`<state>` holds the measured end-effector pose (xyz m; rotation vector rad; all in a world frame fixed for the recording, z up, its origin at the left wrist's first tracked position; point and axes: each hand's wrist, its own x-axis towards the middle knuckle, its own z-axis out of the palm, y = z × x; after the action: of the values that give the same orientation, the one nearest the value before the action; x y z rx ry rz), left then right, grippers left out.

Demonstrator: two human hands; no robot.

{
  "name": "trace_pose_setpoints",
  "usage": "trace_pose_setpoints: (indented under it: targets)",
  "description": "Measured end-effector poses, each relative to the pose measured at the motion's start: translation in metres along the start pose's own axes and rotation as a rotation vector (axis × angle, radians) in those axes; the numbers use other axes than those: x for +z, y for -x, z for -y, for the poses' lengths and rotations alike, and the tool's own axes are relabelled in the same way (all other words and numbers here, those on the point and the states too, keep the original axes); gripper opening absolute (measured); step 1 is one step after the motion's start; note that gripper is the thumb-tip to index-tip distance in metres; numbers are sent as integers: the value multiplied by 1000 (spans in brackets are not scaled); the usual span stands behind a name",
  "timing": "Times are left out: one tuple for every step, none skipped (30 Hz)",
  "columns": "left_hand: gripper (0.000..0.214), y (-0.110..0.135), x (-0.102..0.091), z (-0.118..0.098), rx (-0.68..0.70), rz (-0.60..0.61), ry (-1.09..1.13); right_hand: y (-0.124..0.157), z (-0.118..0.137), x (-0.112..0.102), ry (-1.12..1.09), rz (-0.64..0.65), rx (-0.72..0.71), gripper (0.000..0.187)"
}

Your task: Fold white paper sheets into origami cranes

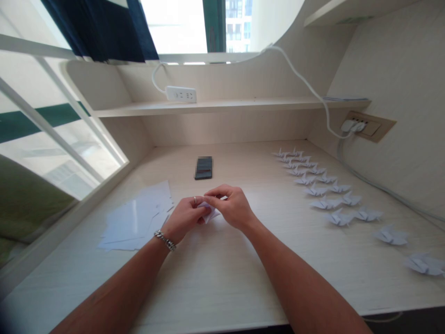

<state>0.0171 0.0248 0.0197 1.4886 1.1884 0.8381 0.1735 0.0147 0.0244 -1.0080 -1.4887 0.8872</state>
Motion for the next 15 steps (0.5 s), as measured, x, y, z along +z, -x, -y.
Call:
trace_pose_setpoints:
  targets:
    - [12,1,0,-1,1,-4,13,-1,0,-1,-25,-21,3,16]
    - [13,1,0,-2,1,-17,36,-1,0,-1,-36,-46,6,18]
    - [16,2,0,-4,0,-34,69,-2,-1,-2,-30,-68,11,19]
    - [20,2,0,-5,1,-57,105,-2,-2,-3,-10,-77,17,20]
    - [25,3,0,-6,9,-85,137,-3,-3,-4,16,-71,26,20]
    - [28,3,0,-6,26,-108,159,-3,-4,-5,36,-52,39,20]
    - [31,3,0,-7,52,-125,173,-3,-6,-5,38,-26,55,21]
    - [33,3,0,-7,82,-137,181,-3,-7,-4,21,-1,72,22]
    - [34,4,0,-7,114,-147,186,-3,-8,-4,-12,17,89,23]
    - [34,4,0,-8,145,-154,189,-3,-8,-3,-56,24,103,24]
    - [34,4,0,-7,176,-157,190,-3,-9,-2,-103,21,115,25]
    - [35,4,1,-7,207,-154,191,-3,-9,-1,-146,13,128,24]
    - [35,4,1,-7,237,-151,194,-3,-9,0,-180,-1,141,24]
    - [35,5,1,-7,265,-146,200,-4,-8,1,-206,-20,157,23]
    - [34,5,1,-7,290,-142,208,-4,-8,1,-228,-38,173,23]
